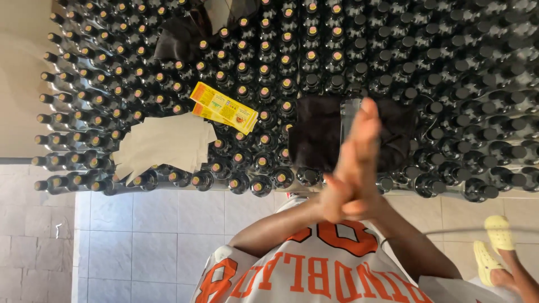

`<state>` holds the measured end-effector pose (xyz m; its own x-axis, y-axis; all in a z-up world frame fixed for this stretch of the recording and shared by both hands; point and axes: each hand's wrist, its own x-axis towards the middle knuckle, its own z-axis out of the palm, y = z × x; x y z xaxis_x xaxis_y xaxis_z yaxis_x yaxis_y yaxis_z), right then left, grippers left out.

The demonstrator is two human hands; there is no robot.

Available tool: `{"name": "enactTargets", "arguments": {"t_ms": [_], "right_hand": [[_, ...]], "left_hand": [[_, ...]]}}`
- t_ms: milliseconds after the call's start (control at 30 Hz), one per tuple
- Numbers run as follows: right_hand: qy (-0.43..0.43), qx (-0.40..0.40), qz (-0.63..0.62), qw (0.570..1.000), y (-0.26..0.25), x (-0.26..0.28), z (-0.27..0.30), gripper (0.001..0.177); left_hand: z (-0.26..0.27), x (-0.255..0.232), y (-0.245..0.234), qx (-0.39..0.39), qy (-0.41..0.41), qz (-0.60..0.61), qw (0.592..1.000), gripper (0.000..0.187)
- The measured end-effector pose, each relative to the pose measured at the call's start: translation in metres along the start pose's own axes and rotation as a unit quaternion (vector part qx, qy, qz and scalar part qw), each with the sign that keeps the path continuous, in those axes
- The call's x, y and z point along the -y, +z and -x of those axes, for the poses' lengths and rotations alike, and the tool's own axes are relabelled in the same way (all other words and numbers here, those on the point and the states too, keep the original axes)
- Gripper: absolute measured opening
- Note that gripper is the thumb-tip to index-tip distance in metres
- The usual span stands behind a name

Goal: Manually peeling adhesive labels from a sheet and applying them to plastic bottles.

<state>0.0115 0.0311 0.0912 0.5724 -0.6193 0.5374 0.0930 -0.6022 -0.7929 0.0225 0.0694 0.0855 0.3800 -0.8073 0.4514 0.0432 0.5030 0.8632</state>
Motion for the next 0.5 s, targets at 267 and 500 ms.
{"name": "enactTargets", "arguments": {"t_ms": [267,500], "right_hand": [[0.091,0.03,-0.458,0.884,-0.027,-0.01,0.037,0.1],[-0.019,0.108,-0.284,0.953,-0.001,0.019,0.011,0.117]], "left_hand": [[-0.049,-0.036,-0.045,0.523,0.041,-0.668,0.528,0.128],[0.012,0.112,0.011,-0.138,0.106,0.215,0.961,0.076]]}}
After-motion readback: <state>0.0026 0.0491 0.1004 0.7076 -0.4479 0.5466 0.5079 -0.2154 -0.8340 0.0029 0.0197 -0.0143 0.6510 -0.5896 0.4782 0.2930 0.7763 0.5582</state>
